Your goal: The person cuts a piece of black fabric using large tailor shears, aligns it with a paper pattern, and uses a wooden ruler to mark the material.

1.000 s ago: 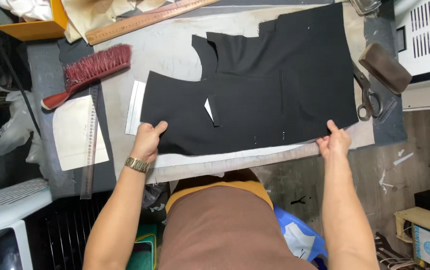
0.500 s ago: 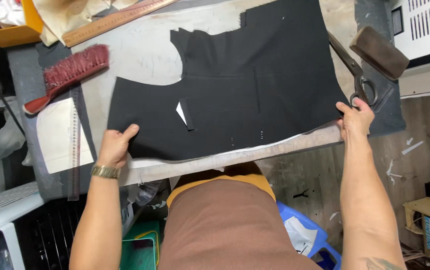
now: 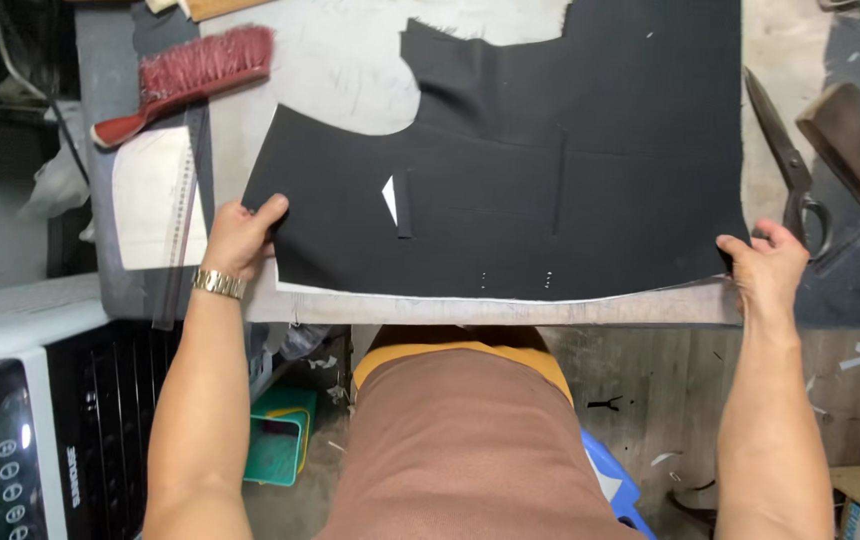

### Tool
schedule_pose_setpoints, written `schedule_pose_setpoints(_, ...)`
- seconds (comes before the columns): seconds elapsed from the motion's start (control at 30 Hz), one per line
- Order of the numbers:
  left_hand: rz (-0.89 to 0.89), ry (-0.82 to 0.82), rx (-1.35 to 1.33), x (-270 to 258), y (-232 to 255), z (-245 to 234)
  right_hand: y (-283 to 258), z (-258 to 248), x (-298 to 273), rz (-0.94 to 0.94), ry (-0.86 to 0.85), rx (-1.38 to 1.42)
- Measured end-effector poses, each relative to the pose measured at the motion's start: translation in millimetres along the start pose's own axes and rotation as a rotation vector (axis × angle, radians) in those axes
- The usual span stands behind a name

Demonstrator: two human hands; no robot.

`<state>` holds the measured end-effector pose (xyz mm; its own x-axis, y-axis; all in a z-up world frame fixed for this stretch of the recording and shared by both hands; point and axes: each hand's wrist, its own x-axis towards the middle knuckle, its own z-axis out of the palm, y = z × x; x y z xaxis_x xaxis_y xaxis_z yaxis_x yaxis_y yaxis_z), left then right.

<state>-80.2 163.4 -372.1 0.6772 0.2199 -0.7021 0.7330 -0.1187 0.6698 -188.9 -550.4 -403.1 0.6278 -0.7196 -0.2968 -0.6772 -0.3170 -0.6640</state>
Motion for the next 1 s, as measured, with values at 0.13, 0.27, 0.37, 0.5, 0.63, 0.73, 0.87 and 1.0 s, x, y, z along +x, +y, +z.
schedule_pose_setpoints(0.13, 0.112, 0.061, 0.148, -7.5, 37.0, -4.9, 13.6, -0.8, 17.7, -0.179, -0.021, -0.101)
schedule_pose_setpoints(0.27, 0.152, 0.065, 0.4, 9.0, 51.6, -11.2, 22.4, -1.7, 32.9, -0.192, -0.066, -0.146)
schedule_pose_setpoints(0.37, 0.433, 0.066, 0.65, 37.2, 37.3, -23.5, 38.4, 2.6, 46.7, -0.263, -0.045, -0.171)
schedule_pose_setpoints(0.5, 0.388, 0.068, 0.655, 47.6, 37.3, -26.5, 6.8, 1.7, 22.7, -0.147, -0.08, -0.237)
schedule_pose_setpoints(0.63, 0.403, 0.039, 0.615, 55.3, 31.8, -25.9, 11.8, -2.0, 22.9, -0.25, -0.042, -0.223)
schedule_pose_setpoints(0.73, 0.446, 0.03, 0.626, 63.6, 22.5, -29.7, 28.5, -2.7, 37.8, -0.162, -0.133, -0.009)
schedule_pose_setpoints(0.87, 0.452, 0.021, 0.623, 57.7, 26.6, -32.5, 26.4, -0.7, 33.6, -0.269, -0.075, -0.071)
schedule_pose_setpoints(1.0, 0.495, 0.03, 0.661, 60.2, 26.8, -32.6, 25.8, 0.0, 35.0, -0.17, -0.117, 0.01)
